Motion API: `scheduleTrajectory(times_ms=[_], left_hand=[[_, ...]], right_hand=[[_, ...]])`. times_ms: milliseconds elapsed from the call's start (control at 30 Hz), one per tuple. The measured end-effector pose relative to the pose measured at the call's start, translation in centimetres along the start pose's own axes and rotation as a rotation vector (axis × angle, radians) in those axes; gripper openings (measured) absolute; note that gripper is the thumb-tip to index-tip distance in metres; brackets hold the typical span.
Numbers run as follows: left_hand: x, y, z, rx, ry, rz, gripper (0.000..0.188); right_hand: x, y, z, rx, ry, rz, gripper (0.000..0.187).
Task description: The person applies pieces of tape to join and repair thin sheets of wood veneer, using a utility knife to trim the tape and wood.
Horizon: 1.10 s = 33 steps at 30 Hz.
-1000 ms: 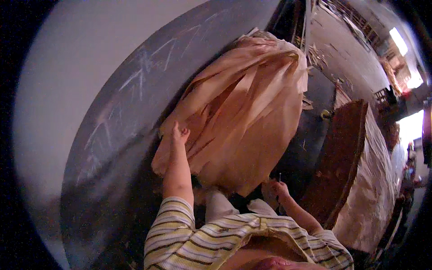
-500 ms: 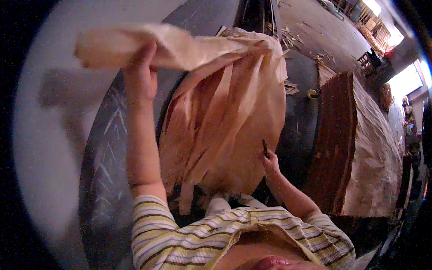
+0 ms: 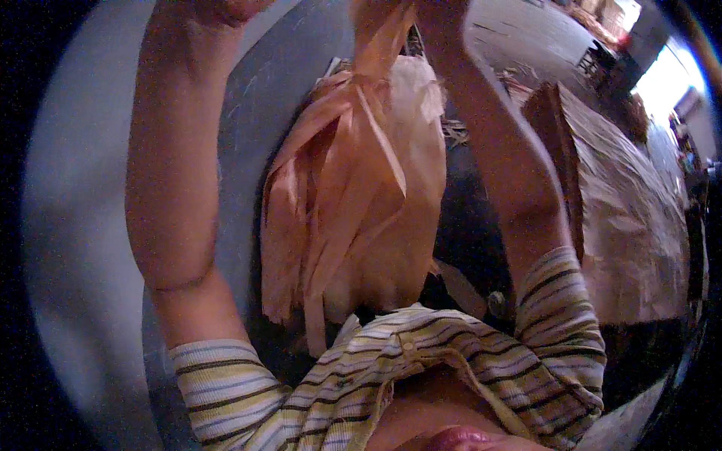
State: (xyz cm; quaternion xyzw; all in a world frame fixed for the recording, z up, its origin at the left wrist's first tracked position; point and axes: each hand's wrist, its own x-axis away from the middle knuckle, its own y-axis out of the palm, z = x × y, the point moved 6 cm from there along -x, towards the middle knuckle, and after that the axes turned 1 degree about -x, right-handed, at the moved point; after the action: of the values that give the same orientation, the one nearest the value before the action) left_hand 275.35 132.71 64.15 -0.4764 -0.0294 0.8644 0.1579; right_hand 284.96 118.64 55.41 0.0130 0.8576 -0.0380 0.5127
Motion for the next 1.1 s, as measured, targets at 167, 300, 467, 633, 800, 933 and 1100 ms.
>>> scheduleTrajectory(times_ms=[167,300,467,633,800,933,1100], left_hand=[[2.7,-4.9,-8.2,-0.725,-0.233,-0.014,0.043],[7.4,-0.9,-19.2,-1.144,0.064,0.003,0.091],[9.8,7.5,-28.0,-1.141,0.061,-0.029,0.082],[13.1,24.8,-27.9,-0.742,0.167,-0.691,0.029],[37.4,37.3,-20.1,0.010,0.080,-1.432,0.022],[58.6,36.7,-12.8,0.204,0.016,-1.985,0.020],[66.6,40.6,-5.1,0.142,-0.091,-2.123,0.018]], right_hand=[[-2.8,-14.9,-3.3,0.376,0.051,0.085,0.061],[-0.2,-25.5,-11.8,0.745,0.075,0.114,0.054],[10.1,-34.8,-27.6,1.259,-0.040,0.146,0.054],[24.9,-39.9,-47.4,1.414,0.254,0.318,0.055],[45.6,-36.3,-66.4,0.871,-0.175,1.383,0.041],[60.6,-29.5,-75.1,0.971,-0.078,1.846,0.027],[76.5,-33.5,-85.9,0.868,0.005,2.055,0.033]])
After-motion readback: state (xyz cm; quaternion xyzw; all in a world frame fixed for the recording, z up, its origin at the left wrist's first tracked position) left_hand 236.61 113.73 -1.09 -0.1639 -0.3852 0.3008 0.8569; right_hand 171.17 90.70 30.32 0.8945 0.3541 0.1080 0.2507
